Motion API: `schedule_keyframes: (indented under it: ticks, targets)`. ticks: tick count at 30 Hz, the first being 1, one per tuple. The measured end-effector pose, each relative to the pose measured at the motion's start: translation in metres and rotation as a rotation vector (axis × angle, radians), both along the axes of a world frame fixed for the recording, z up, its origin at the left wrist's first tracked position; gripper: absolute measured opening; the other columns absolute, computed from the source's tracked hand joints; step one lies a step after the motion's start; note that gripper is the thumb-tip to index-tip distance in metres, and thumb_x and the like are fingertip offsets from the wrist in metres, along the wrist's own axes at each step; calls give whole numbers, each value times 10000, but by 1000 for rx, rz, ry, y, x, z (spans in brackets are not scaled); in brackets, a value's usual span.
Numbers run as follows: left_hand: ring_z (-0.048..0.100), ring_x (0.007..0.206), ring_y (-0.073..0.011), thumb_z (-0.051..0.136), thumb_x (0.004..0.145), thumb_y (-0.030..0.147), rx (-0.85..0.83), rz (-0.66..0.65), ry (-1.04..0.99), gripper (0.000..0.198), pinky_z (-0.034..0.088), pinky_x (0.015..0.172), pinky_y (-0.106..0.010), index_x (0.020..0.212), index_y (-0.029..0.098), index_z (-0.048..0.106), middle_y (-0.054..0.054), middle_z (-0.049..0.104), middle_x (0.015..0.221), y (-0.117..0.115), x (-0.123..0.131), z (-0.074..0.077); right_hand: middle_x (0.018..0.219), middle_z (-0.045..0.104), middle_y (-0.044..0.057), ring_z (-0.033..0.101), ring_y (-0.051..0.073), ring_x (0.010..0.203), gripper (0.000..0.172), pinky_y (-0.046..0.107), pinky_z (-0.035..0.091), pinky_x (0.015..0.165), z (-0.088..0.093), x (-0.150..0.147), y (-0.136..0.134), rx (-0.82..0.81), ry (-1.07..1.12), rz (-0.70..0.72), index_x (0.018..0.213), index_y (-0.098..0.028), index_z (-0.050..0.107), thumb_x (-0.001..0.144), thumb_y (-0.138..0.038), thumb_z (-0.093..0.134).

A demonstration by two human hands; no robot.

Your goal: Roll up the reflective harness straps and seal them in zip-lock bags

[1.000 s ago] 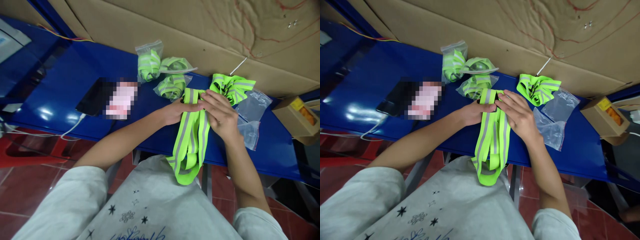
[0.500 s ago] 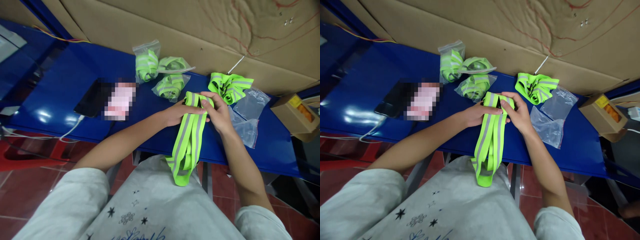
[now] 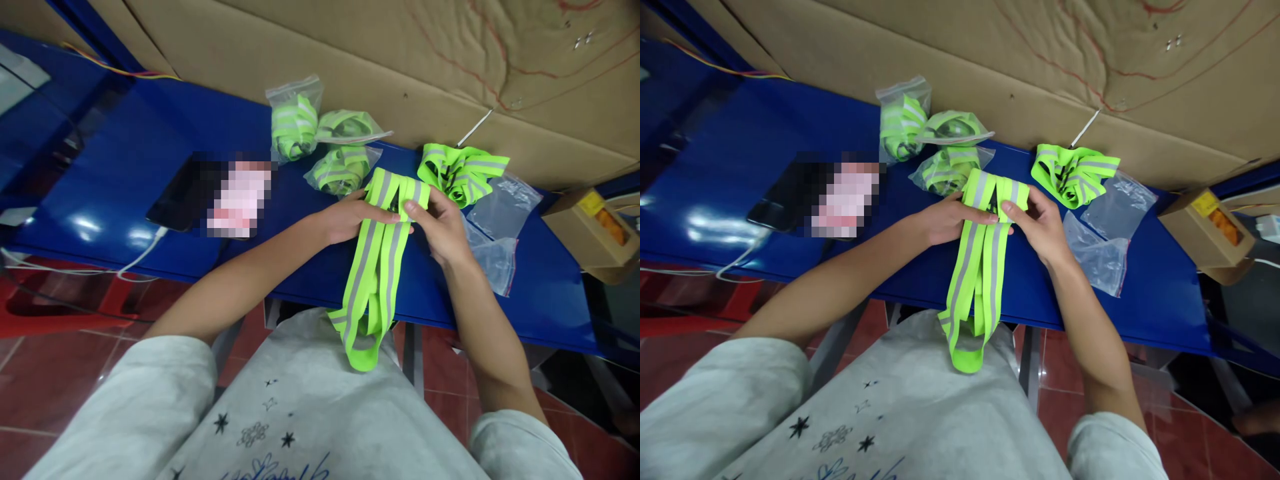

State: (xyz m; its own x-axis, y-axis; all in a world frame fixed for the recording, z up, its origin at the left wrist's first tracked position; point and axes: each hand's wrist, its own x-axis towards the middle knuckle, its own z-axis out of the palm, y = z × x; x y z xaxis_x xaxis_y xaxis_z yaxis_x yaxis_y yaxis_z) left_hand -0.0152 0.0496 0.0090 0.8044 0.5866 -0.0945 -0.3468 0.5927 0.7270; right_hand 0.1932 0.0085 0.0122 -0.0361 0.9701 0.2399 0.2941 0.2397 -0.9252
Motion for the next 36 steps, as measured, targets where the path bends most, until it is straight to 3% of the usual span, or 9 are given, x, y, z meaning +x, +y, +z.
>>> schedule_keyframes:
  ticks: [3,9,12,16,22,27,30,33,36]
  targets:
    - [826,1043,-275,899,797,206,-73,-37,-60,336,638,1043,-437,1112,146,798,-106,852,1071,-3,4,-4,956,759,18,746,230,865,506,399,688,747,0,-4,-4,106,-18,-67,1049,-278,753,829,-722,851]
    - [827,1060,-296,938,772,289,-103,-194,-155,437,661,984,-414,1167,158,803,-111,850,1087,-4,2,-4,952,760,24,679,174,611,536,346,626,525,-2,-7,-10,124,-6,-123,1117,-302,724,815,-723,863]
    - [822,1061,-302,979,744,310,-59,-222,-90,498,665,965,-442,1183,176,788,-97,838,1127,-3,-1,-4,1021,762,25,686,165,612,581,344,625,528,-3,-1,-9,118,-26,-54,1170,-309,674,820,-737,851]
    - [806,885,-224,1014,723,396,86,-173,91,464,667,845,-388,1022,137,772,-71,800,994,-2,-2,-6,904,716,-23,658,141,566,565,313,603,509,3,4,-8,91,-67,97,1191,-328,618,846,-715,842]
    - [789,796,-188,1033,699,427,90,-161,159,484,667,812,-359,978,140,761,-47,777,908,-3,-1,-6,1040,773,5,744,207,779,632,382,679,698,11,2,-8,86,-155,111,1353,-333,704,851,-689,848]
    - [820,1062,-276,1009,739,344,-14,-316,-25,506,667,988,-453,1166,176,796,-117,836,1166,-3,-1,-5,1155,801,31,780,256,944,524,450,703,846,11,-2,-10,309,-206,-66,1305,-305,741,923,-662,780]
    - [811,1121,-278,972,784,315,33,-282,-46,461,651,1017,-428,1188,170,806,-137,837,1201,-2,-2,-3,1182,808,44,790,279,1056,438,480,689,968,12,-2,-12,457,-291,-126,1268,-289,761,967,-607,752]
    - [810,1112,-271,975,780,395,105,-233,-60,466,639,1018,-381,1144,153,814,-142,842,1166,-3,-3,2,1245,806,42,779,301,1173,349,534,636,1109,13,2,-12,526,-351,-131,1261,-312,777,1009,-545,716]
    - [809,1114,-294,944,782,584,127,-154,-69,558,639,1001,-380,1143,183,804,-120,844,1135,-5,0,5,1363,777,39,716,330,1341,341,604,543,1237,12,9,-10,520,-434,-105,1275,-347,787,1066,-538,598]
